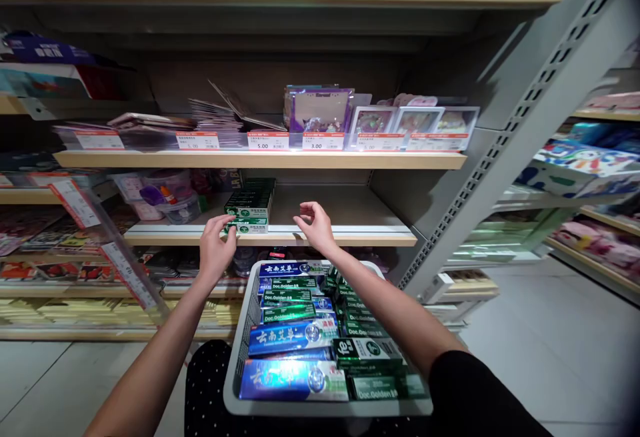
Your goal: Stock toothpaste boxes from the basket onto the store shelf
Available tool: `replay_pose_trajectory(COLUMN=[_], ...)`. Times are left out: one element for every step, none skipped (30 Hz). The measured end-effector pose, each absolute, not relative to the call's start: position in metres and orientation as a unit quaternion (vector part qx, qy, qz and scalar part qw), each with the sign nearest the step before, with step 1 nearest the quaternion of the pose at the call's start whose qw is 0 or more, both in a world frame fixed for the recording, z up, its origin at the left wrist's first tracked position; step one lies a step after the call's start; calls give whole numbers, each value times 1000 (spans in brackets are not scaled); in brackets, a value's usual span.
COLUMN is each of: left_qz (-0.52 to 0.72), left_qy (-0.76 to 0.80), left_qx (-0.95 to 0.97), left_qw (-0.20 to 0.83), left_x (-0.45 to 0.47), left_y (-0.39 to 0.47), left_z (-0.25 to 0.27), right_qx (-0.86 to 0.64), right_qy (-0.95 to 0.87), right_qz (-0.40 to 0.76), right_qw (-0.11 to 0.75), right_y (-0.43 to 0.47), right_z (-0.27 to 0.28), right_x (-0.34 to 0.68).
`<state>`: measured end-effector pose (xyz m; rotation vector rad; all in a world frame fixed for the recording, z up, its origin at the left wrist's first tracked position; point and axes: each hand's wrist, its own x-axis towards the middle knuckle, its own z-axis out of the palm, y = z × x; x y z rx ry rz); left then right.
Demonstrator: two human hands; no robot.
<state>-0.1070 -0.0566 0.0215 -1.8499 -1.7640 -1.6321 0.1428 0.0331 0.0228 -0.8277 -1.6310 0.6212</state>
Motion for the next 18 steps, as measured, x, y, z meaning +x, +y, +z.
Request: replay_pose_trajectory(left_qz=[-536,-534,-531,-528,-524,-518,-512,-505,-498,-489,-478,-466,-454,-444,-438,-436,-440,-445], left_qy=[-576,-571,-568,-567,-566,-568,-571,-575,-580,-587,-596,-606,-616,-624,-632,-636,-640,-641], left_qx=[-616,-622,-628,-633,-637,-640,-641,-643,-642,-641,-640,-638,-635,-632,-628,-622,-615,-606], left_qw=[48,40,29,16,1,-15,-29,-43,-56,-69,-83,-96,-106,-115,-123,-131,-140,-155], left_x=[-100,-93,-86,-79,-72,-65,-59,-53,-48,-44,-41,-38,-37,-36,-35,-34,-33,-33], left_y=[-64,-70,-76,-82,-86,-91,-95,-99,-102,-106,-109,-111,-113,-114,-114,-115,-115,-115], left_z=[19,15,10,5,-1,-7,-14,-21,-28,-35,-43,-52,-61,-70,-79,-89,-97,-105], right_qx=[-352,-355,-359,-365,-372,-379,-388,-395,-404,-414,-426,-441,-458,-475,-492,-507,-519,-528], right_qy=[-694,-693,-691,-688,-685,-683,-683,-686,-691,-702,-717,-737,-756,-774,-786,-793,-795,-796], right_qz=[270,275,280,286,292,301,311,320,327,329,324,313,298,282,269,260,254,250], right_qw=[567,565,562,558,554,547,535,520,502,478,446,406,360,309,259,216,183,159], right_y=[28,22,17,11,5,-1,-7,-13,-19,-26,-33,-39,-45,-51,-56,-60,-63,-66], right_z=[21,19,15,11,5,0,-7,-13,-19,-24,-29,-33,-36,-38,-39,-41,-42,-43], right_x=[154,165,174,183,191,198,204,209,213,216,219,221,222,222,222,220,219,217])
